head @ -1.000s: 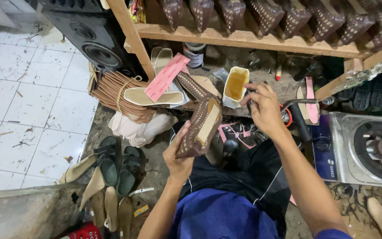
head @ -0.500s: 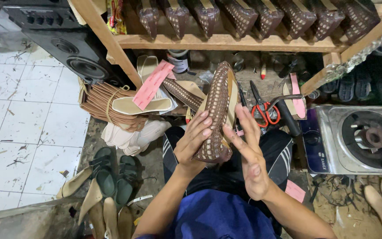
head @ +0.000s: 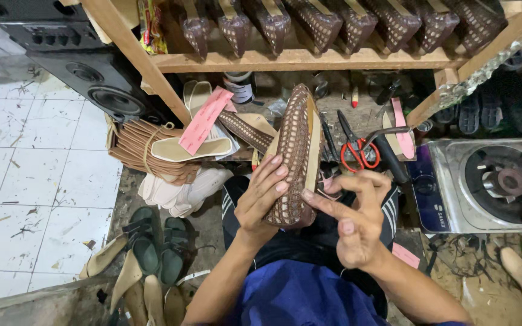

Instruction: The person applies a yellow adhesive to the inner sole of a brown woven shoe using their fingers, spreading it along the edges and center. They then place the shoe on a wooden shelf and pick up another shoe to repeat the process.

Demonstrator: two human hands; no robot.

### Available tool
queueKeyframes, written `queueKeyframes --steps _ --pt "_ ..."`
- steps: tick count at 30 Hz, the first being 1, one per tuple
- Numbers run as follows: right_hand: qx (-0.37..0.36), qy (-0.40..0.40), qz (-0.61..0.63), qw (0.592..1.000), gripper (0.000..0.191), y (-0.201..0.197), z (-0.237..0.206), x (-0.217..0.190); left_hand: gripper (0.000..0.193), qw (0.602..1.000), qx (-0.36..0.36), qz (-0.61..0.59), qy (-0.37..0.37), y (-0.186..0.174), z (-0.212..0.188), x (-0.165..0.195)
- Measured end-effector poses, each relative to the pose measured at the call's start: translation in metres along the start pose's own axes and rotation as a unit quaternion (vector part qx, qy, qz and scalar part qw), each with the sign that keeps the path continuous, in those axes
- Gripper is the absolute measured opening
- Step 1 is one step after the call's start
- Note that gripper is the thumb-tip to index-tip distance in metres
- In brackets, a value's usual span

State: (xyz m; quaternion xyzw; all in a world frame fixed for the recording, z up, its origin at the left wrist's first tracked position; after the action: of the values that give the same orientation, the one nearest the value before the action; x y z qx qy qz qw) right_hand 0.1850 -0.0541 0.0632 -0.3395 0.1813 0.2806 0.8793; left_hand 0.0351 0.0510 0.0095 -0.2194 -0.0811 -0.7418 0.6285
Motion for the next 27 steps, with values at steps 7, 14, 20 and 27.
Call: queueKeyframes --steps 7,14,20,27 --pt "-0.015 -0.022 0.015 1.000 0.057 -0.0024 0.0008 0.0012 0.034 1.000 0.008 -0.004 -0.004 -0.0001 0.0016 0.0004" --pt "-0.040 -0.015 0.007 0.999 0.057 -0.0018 0.0029 0.0021 0.033 1.000 -0.003 -0.011 -0.004 -0.0004 0.0007 0.0014" --pt "-0.036 -0.030 -0.030 0.998 0.057 -0.0039 0.0060 0.0028 0.029 1.000 0.007 -0.013 -0.006 -0.0002 0.0008 0.0028" --pt "-0.055 -0.041 0.017 0.998 0.060 -0.0069 0.0058 0.0037 0.034 1.000 -0.013 -0.013 -0.009 -0.0004 0.0014 0.0051"
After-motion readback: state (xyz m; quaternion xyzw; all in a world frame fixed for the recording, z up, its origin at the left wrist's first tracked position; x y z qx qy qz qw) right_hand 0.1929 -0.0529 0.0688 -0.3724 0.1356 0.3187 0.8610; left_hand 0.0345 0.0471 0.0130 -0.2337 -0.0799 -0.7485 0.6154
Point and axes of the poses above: each hand's wrist, its own z-axis towards the middle knuckle, its own y-axis out of the palm, x = y × z, the point moved 2 cm from there along z, towards the middle knuckle, and after that the axes turned 1 degree about -x, right-handed, at the moved point
